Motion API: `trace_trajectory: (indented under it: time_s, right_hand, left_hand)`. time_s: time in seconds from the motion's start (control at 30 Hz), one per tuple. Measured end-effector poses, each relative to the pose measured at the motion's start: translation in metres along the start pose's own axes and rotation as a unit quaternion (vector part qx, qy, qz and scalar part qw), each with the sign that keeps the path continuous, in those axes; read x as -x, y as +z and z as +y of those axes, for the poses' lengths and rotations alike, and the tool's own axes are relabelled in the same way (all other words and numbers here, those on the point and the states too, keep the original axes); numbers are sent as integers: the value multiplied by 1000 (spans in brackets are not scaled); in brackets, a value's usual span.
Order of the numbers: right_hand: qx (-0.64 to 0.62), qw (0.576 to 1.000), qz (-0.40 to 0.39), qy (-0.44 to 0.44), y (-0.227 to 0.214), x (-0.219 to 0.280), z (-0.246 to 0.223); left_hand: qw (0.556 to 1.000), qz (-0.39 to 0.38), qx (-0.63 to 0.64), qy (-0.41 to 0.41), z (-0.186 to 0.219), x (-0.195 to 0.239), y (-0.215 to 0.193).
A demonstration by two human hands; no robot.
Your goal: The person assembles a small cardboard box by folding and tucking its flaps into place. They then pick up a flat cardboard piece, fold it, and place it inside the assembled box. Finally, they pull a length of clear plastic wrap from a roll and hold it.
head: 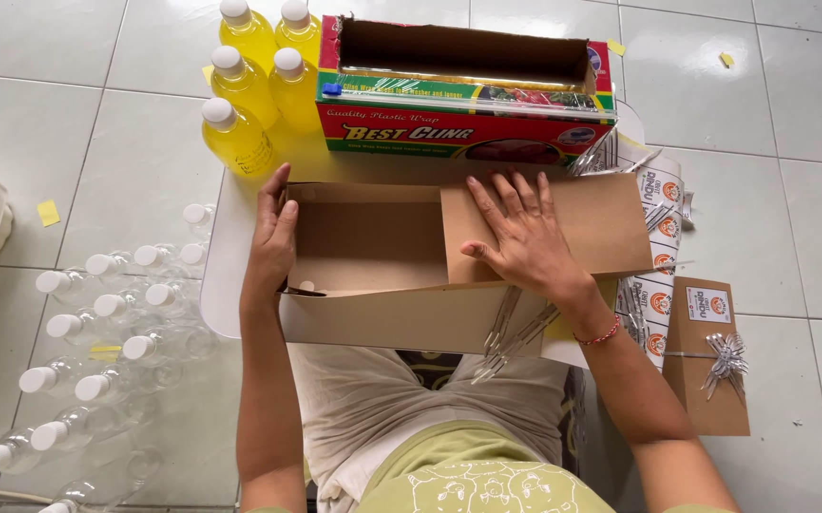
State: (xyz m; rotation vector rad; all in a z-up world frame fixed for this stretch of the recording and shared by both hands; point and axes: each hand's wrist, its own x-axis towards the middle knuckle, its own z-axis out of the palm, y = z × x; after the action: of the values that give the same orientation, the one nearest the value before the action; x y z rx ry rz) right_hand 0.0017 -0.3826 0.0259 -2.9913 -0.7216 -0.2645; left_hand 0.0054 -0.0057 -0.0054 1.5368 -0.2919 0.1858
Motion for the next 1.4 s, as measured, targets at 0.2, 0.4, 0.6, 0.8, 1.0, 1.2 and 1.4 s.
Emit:
trace_trajectory:
  time_s: [0.2, 0.4, 0.6, 0.8, 1.0, 1.2, 1.4]
  right_hand:
    - [-11, 1000, 2, 3, 3, -5, -5]
    - [-24, 1000, 1, 10, 9, -17, -17]
    - [-35, 999, -2, 11, 12, -27, -25]
    - [-39, 999, -6, 11, 13, -35, -40]
    - [-56, 998, -23, 17, 14, -47, -59]
    - [-66, 997, -29, 20, 16, -58, -74]
    - [-77, 996, -32, 23, 20, -66, -86]
  left_hand:
    - [1000, 0, 10, -4, -7, -8, 8]
    - [1000, 9, 11, -15, -13, -15, 18]
    - [999, 11, 21, -24, -19, -21, 26]
    - [999, 13, 41, -3, -45, -28, 45]
    - [999, 4, 53, -6, -50, -31, 72]
    - [995, 4, 94, -39, -31, -26, 94]
    - [990, 14, 130, -56, -13, -23, 100]
